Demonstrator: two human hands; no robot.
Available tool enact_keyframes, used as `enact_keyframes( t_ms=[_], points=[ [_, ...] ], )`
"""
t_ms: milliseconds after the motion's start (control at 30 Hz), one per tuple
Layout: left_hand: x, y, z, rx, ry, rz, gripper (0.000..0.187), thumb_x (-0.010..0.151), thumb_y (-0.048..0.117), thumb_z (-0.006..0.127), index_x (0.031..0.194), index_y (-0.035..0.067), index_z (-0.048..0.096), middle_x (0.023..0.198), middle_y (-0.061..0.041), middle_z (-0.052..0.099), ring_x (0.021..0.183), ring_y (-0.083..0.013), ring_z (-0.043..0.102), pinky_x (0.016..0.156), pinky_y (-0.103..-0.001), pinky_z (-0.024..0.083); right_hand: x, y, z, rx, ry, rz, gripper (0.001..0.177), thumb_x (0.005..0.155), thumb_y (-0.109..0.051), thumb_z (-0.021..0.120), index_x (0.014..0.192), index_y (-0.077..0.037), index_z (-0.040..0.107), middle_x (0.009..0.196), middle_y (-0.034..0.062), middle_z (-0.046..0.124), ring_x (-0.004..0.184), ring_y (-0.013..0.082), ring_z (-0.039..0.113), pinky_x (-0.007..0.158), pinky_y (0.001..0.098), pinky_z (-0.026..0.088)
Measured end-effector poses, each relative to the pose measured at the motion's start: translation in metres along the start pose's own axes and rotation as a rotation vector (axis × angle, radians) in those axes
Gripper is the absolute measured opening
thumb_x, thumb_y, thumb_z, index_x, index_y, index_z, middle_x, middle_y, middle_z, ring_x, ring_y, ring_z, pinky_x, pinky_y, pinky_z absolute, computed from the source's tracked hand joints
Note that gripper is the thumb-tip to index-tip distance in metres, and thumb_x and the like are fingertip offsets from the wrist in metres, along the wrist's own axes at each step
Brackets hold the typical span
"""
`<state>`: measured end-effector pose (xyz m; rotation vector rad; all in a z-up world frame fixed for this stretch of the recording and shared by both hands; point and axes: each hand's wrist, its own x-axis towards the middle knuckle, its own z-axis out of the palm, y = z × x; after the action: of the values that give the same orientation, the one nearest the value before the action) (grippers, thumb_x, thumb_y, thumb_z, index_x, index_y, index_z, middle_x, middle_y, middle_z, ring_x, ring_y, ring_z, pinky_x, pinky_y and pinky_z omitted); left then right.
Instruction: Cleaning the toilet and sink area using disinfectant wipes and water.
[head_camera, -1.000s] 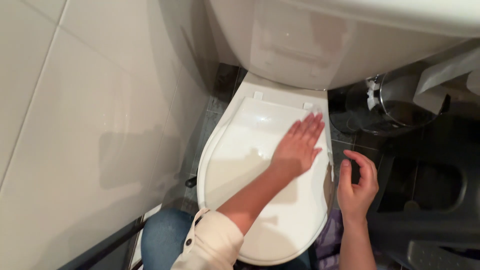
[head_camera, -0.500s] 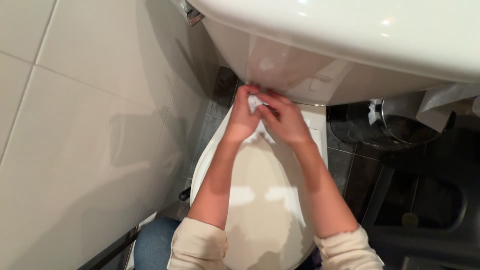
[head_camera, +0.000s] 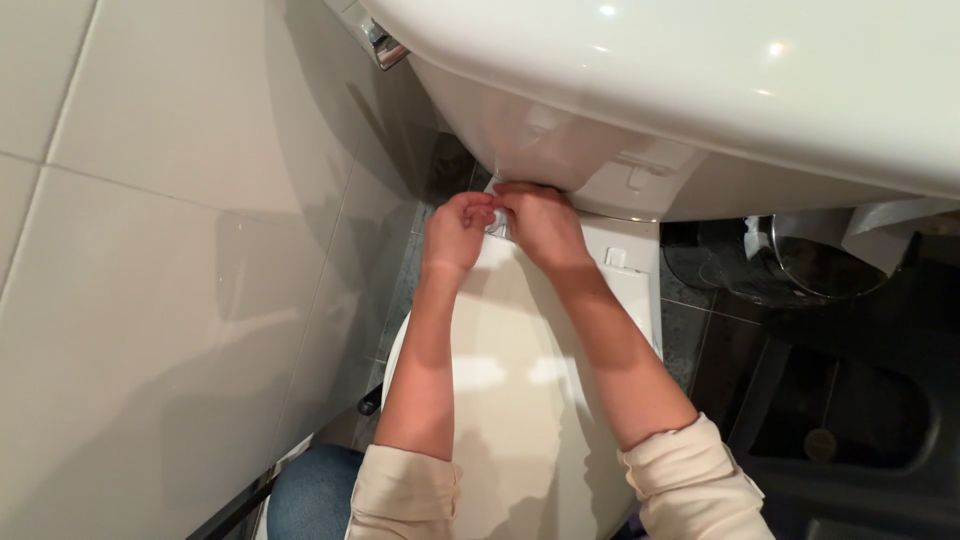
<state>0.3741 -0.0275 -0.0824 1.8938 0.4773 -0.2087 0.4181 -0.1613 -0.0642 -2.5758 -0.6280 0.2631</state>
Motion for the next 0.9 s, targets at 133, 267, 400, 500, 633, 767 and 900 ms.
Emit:
enact_keyframes(
  t_ms=[133,267,400,500,633,767,900],
  points=[
    [-0.006,0.014,-0.004,0.143,0.006,0.020,0.027,0.082,0.019,0.049,0.108,0.019,0.054,0.092,0.002,0.066,0.093,-0.0167,0.061,0.086,-0.034,0.048,-0.010,-0.003,-0.026,0.171,-0.110,-0.098,0.024,0.079,-0.011,0.059,0.103,-0.013,0.064,0.117,0.0025,0.058,0.105,0.0280,0.054,0.085,0.0417,0.047],
    [-0.018,0.024,-0.011,0.066,0.049,0.011,0.026,0.082,0.015,0.052,0.108,0.017,0.054,0.100,-0.001,0.064,0.097,-0.0150,0.059,0.085,-0.030,0.049,-0.022,0.013,-0.032,0.075,-0.144,-0.068,0.018,0.079,-0.014,0.059,0.094,-0.016,0.068,0.108,0.0027,0.063,0.100,0.0284,0.057,0.083,0.0415,0.047],
    [-0.031,0.034,-0.019,0.025,0.034,0.002,0.022,0.083,0.011,0.052,0.105,0.012,0.056,0.100,-0.006,0.064,0.095,-0.0190,0.060,0.083,-0.031,0.049,-0.044,0.030,-0.052,0.008,-0.167,-0.063,0.027,0.076,-0.003,0.054,0.088,-0.020,0.070,0.103,0.0001,0.065,0.098,0.0275,0.059,0.081,0.0420,0.047],
    [-0.028,0.025,-0.011,0.013,0.018,0.022,0.018,0.083,0.011,0.053,0.100,0.014,0.058,0.098,-0.004,0.064,0.093,-0.0179,0.061,0.081,-0.030,0.051,-0.058,0.049,-0.059,0.012,-0.154,-0.011,0.041,0.073,0.002,0.043,0.093,-0.022,0.069,0.107,-0.0054,0.064,0.104,0.0241,0.056,0.086,0.0375,0.046],
    [-0.033,0.026,-0.010,0.012,0.009,0.034,0.016,0.083,0.011,0.053,0.097,0.013,0.060,0.096,-0.004,0.065,0.090,-0.0167,0.062,0.079,-0.029,0.052,-0.077,0.079,-0.063,-0.007,-0.115,0.031,0.039,0.074,0.000,0.047,0.093,-0.026,0.069,0.108,-0.0094,0.063,0.104,0.0207,0.055,0.086,0.0364,0.046],
    [-0.041,0.029,-0.013,0.014,0.022,0.056,0.016,0.083,0.011,0.053,0.097,0.012,0.060,0.094,-0.006,0.065,0.088,-0.0183,0.062,0.077,-0.030,0.052,-0.098,0.103,-0.063,-0.006,0.044,-0.022,0.036,0.079,0.002,0.049,0.094,-0.024,0.069,0.104,-0.0072,0.065,0.101,0.0201,0.057,0.085,0.0330,0.047],
    [-0.055,0.036,-0.014,-0.010,0.035,0.051,0.016,0.083,0.012,0.053,0.098,0.010,0.059,0.094,-0.008,0.065,0.089,-0.0198,0.062,0.078,-0.031,0.051,-0.125,0.140,-0.052,0.218,0.188,-0.114,0.041,0.081,0.009,0.047,0.095,-0.022,0.069,0.104,-0.0023,0.065,0.102,0.0223,0.057,0.090,0.0326,0.046]
  ],
)
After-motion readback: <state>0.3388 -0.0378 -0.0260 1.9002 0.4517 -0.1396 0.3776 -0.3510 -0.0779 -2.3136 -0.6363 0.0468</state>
